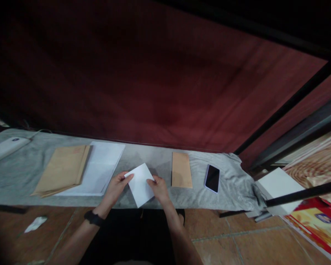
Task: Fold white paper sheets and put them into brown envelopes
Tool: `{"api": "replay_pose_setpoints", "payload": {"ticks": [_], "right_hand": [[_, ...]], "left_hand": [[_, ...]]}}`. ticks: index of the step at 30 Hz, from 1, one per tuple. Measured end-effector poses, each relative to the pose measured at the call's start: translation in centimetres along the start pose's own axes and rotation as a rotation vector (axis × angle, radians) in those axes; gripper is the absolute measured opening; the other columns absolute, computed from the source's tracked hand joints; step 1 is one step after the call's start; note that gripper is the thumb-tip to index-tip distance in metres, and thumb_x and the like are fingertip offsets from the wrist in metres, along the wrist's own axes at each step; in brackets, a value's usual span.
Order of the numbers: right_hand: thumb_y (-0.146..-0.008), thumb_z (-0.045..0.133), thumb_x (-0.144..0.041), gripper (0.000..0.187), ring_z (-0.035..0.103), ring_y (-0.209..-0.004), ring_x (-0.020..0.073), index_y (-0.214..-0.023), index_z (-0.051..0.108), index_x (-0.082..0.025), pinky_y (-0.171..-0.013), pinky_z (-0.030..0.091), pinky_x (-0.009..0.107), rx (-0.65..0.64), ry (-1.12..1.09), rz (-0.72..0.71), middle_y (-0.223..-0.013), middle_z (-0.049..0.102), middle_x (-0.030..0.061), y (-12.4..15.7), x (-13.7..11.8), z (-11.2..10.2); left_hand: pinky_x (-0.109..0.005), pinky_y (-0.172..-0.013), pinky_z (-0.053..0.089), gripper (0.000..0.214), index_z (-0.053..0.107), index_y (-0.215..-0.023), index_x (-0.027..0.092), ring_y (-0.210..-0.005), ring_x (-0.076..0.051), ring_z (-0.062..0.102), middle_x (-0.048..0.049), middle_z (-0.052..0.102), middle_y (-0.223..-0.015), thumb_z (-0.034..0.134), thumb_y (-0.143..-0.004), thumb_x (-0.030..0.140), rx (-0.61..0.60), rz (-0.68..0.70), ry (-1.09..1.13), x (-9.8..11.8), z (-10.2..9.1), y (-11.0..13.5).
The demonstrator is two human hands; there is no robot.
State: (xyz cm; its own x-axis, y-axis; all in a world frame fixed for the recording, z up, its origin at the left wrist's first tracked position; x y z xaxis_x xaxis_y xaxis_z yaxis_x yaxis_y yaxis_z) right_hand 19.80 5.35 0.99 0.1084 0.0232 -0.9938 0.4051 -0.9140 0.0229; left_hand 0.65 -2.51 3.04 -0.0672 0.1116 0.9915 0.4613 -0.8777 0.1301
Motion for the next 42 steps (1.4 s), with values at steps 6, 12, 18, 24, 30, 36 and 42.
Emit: {"api": "replay_pose_setpoints", "payload": {"ticks": [6, 12, 18, 24, 30, 36, 42], "right_hand": [[-0.069, 0.073, -0.051, 0.032, 0.059, -0.064, 0.0155, -0.078, 0.073, -0.021, -0.055, 0.046, 0.024, 0.13, -0.095, 0.073, -0.069, 0.067, -0.001, -0.7, 1.7, -2.0], [-0.064, 0.077, -0.056, 0.05, 0.067, -0.071, 0.0211, -0.098, 0.072, -0.02, -0.057, 0.053, 0.03, 0.204, -0.347, 0.249, -0.085, 0.073, 0.0039, 0.6, 5.0, -1.1], [-0.072, 0.065, -0.059, 0.051, 0.065, -0.066, 0.0206, -0.097, 0.072, -0.015, -0.057, 0.051, 0.03, 0.23, -0.118, 0.141, -0.081, 0.074, 0.0062, 0.1, 6.0, -2.0], [-0.081, 0.058, -0.054, 0.041, 0.064, -0.073, 0.0202, -0.092, 0.073, -0.017, -0.069, 0.05, 0.03, 0.251, 0.082, 0.029, -0.081, 0.073, 0.0044, -1.1, 5.1, -3.0], [-0.084, 0.057, -0.052, 0.036, 0.06, -0.066, 0.0193, -0.079, 0.07, -0.018, -0.063, 0.046, 0.029, 0.308, 0.26, -0.022, -0.07, 0.069, 0.0032, -1.8, 4.3, -3.4], [-0.091, 0.05, -0.045, 0.036, 0.065, -0.078, 0.0231, -0.101, 0.069, -0.017, -0.074, 0.051, 0.034, 0.329, 0.398, -0.059, -0.086, 0.071, 0.0079, -1.2, 3.5, -3.6], [-0.101, 0.039, -0.032, 0.044, 0.054, -0.127, 0.0264, -0.139, 0.054, -0.016, -0.104, 0.047, 0.044, 0.305, 0.819, -0.41, -0.136, 0.059, 0.0167, 1.1, -0.4, -0.2]], "left_hand": [[-0.021, -0.046, 0.03, 0.04, 0.063, -0.068, 0.017, -0.047, -0.008, 0.041, 0.0066, 0.05, -0.05, 0.079, -0.062, 0.054, 0.14, -0.073, 0.041, -2.2, -1.5, -0.1], [-0.025, -0.054, 0.048, 0.046, 0.061, -0.074, 0.018, -0.057, -0.011, 0.057, 0.002, 0.062, -0.069, 0.079, -0.056, 0.056, 0.231, -0.162, 0.128, -4.1, -0.8, 0.3], [-0.024, -0.052, 0.047, 0.042, 0.063, -0.073, 0.018, -0.057, -0.013, 0.059, 0.001, 0.063, -0.065, 0.075, -0.062, 0.057, 0.139, -0.186, 0.053, -4.2, -0.8, 0.1], [-0.022, -0.043, 0.032, 0.033, 0.059, -0.068, 0.02, -0.04, -0.009, 0.045, 0.0054, 0.052, -0.049, 0.066, -0.072, 0.052, 0.078, -0.196, -0.08, -4.9, -1.2, -0.6], [-0.022, -0.043, 0.028, 0.03, 0.054, -0.066, 0.021, -0.038, -0.009, 0.039, 0.0067, 0.047, -0.045, 0.059, -0.08, 0.047, 0.095, -0.194, -0.198, -5.8, -1.0, -0.8], [-0.023, -0.043, 0.026, 0.022, 0.054, -0.066, 0.021, -0.038, -0.01, 0.04, 0.0069, 0.046, -0.044, 0.056, -0.082, 0.035, 0.13, -0.208, -0.291, -6.3, -1.4, -1.2], [-0.023, -0.044, 0.027, 0.019, 0.055, -0.067, 0.021, -0.039, -0.011, 0.043, 0.0072, 0.044, -0.043, 0.054, -0.084, 0.03, 0.129, -0.226, -0.304, -6.7, -1.3, -1.3]]}}
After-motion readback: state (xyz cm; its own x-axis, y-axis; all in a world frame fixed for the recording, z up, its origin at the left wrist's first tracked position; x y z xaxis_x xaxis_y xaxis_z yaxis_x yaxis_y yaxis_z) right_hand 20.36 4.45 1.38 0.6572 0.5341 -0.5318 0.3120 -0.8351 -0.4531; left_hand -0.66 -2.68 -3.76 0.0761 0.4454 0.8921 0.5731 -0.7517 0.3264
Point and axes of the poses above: each hand's wrist, its own y-axis away from the middle knuckle, its own z-axis out of the palm, x = y × z, the point moved 9 cm from there along -y, towards the middle knuckle
